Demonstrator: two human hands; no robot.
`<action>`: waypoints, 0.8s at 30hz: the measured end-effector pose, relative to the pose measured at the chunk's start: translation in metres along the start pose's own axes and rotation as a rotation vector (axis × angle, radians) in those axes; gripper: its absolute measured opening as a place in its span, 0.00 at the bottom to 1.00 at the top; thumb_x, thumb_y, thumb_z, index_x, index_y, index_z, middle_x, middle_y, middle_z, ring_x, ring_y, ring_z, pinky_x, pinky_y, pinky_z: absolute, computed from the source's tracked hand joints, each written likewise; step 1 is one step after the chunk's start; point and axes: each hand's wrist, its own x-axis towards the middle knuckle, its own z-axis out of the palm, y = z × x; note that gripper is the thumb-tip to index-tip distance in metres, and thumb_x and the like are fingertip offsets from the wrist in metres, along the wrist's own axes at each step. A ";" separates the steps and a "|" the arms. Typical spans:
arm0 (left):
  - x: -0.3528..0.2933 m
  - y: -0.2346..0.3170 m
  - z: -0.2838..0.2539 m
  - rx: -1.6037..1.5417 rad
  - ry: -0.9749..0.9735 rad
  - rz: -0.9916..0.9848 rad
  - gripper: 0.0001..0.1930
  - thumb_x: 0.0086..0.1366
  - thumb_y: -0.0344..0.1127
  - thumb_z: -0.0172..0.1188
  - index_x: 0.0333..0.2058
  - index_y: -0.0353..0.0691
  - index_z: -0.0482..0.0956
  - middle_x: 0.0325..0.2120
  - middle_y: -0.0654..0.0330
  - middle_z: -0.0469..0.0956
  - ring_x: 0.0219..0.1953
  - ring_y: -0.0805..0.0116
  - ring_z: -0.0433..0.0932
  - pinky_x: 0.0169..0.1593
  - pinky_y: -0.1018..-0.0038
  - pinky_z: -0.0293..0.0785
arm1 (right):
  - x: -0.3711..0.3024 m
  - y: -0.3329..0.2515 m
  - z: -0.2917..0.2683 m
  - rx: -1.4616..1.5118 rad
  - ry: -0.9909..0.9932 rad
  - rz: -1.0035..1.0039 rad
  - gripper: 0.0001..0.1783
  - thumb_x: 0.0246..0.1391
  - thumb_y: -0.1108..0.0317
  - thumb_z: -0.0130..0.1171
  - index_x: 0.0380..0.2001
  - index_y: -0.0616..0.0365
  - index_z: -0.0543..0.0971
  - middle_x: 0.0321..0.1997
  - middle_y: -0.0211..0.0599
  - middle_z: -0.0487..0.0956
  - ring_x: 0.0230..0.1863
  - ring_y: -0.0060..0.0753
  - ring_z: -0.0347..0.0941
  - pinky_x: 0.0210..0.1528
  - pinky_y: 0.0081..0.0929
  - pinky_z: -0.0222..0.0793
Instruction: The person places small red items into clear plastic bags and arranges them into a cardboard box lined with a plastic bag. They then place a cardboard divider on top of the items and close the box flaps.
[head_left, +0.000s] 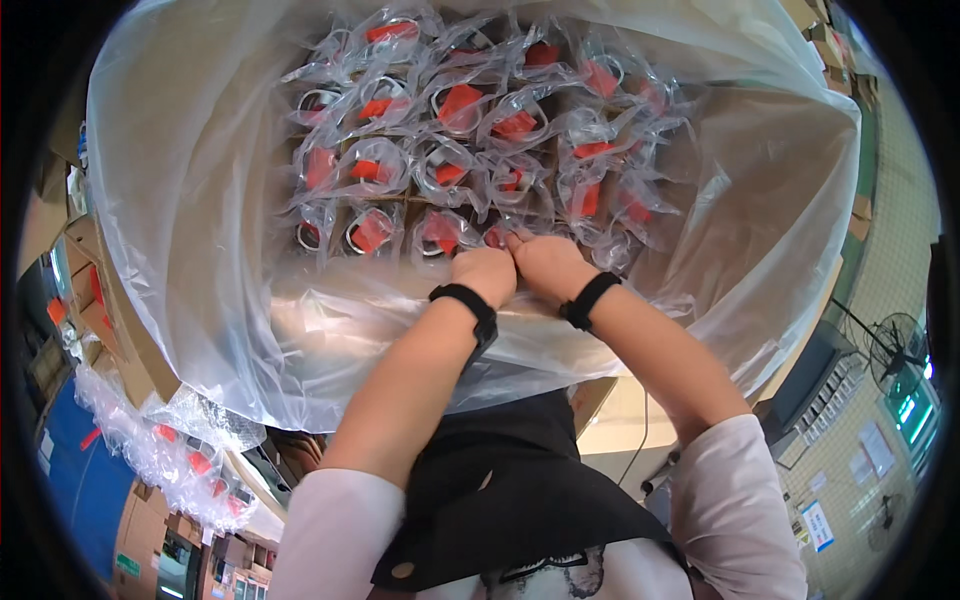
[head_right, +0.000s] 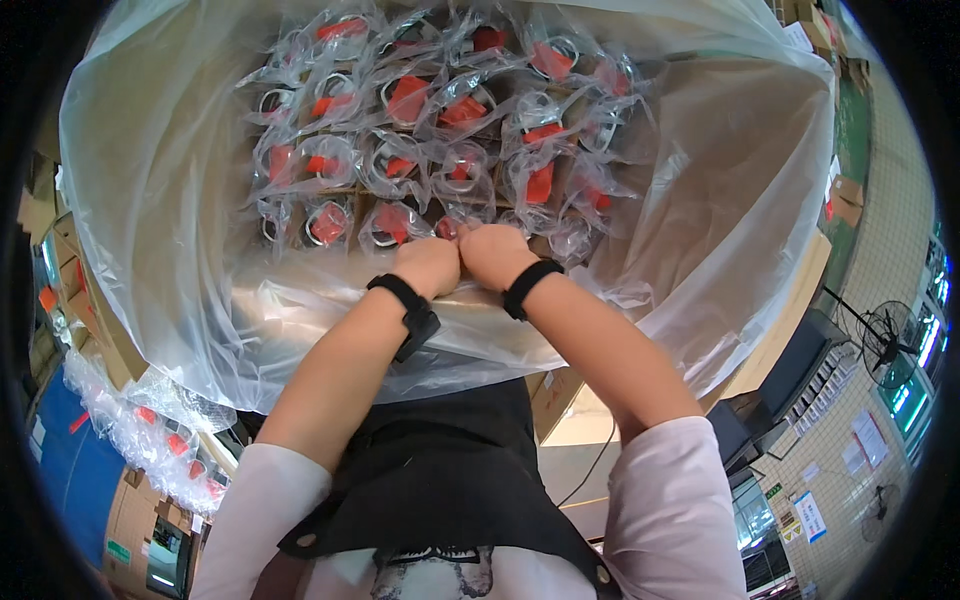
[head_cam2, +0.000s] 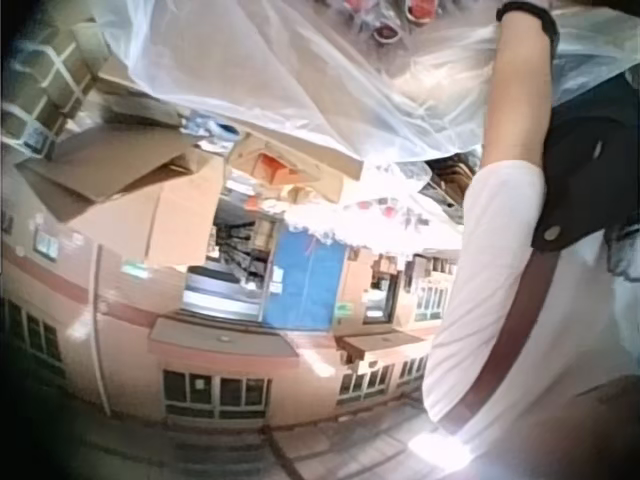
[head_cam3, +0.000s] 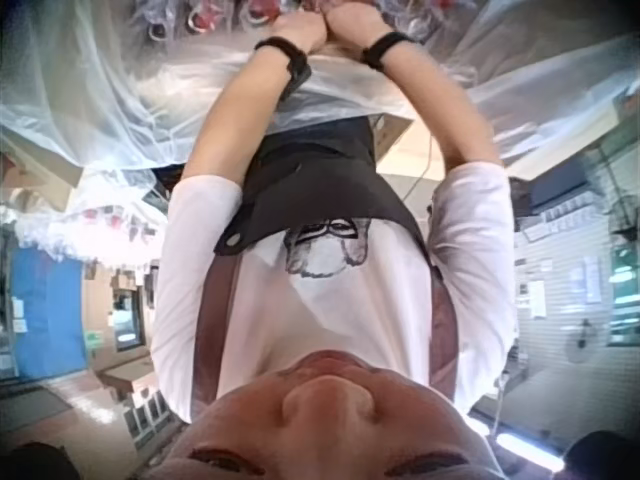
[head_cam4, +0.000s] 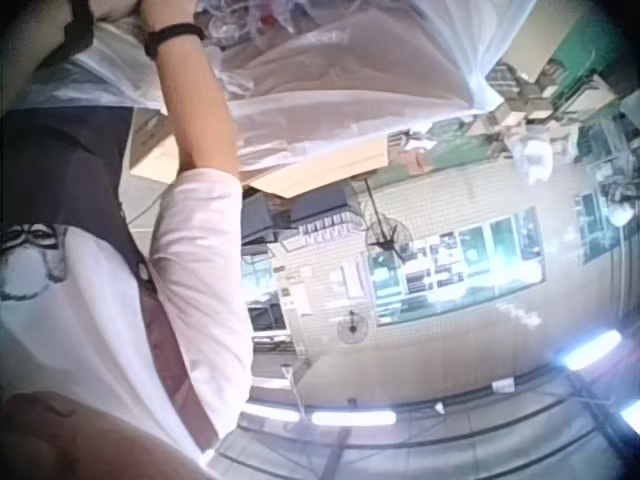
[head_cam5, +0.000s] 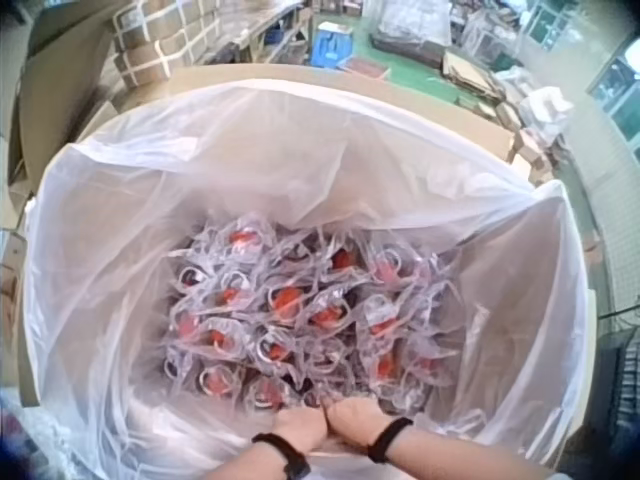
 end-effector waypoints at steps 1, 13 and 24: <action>-0.013 -0.006 -0.003 0.045 0.013 0.110 0.12 0.60 0.36 0.52 0.37 0.39 0.82 0.38 0.47 0.81 0.43 0.51 0.79 0.45 0.59 0.75 | 0.005 -0.001 0.002 -0.048 -0.020 0.031 0.16 0.55 0.67 0.48 0.46 0.61 0.74 0.46 0.47 0.78 0.39 0.49 0.79 0.38 0.41 0.76; -0.059 -0.094 -0.020 0.018 0.647 0.072 0.07 0.56 0.32 0.59 0.33 0.40 0.78 0.28 0.51 0.76 0.33 0.45 0.78 0.38 0.57 0.75 | 0.005 -0.040 -0.035 -0.026 0.217 -0.050 0.12 0.51 0.72 0.52 0.39 0.58 0.80 0.34 0.49 0.81 0.35 0.47 0.81 0.35 0.36 0.77; -0.044 -0.079 -0.038 0.002 0.087 -0.046 0.14 0.53 0.31 0.57 0.38 0.35 0.82 0.37 0.44 0.80 0.42 0.47 0.79 0.46 0.58 0.75 | 0.084 -0.070 -0.020 0.207 0.293 0.115 0.08 0.46 0.70 0.56 0.26 0.62 0.82 0.32 0.54 0.81 0.35 0.52 0.80 0.37 0.42 0.76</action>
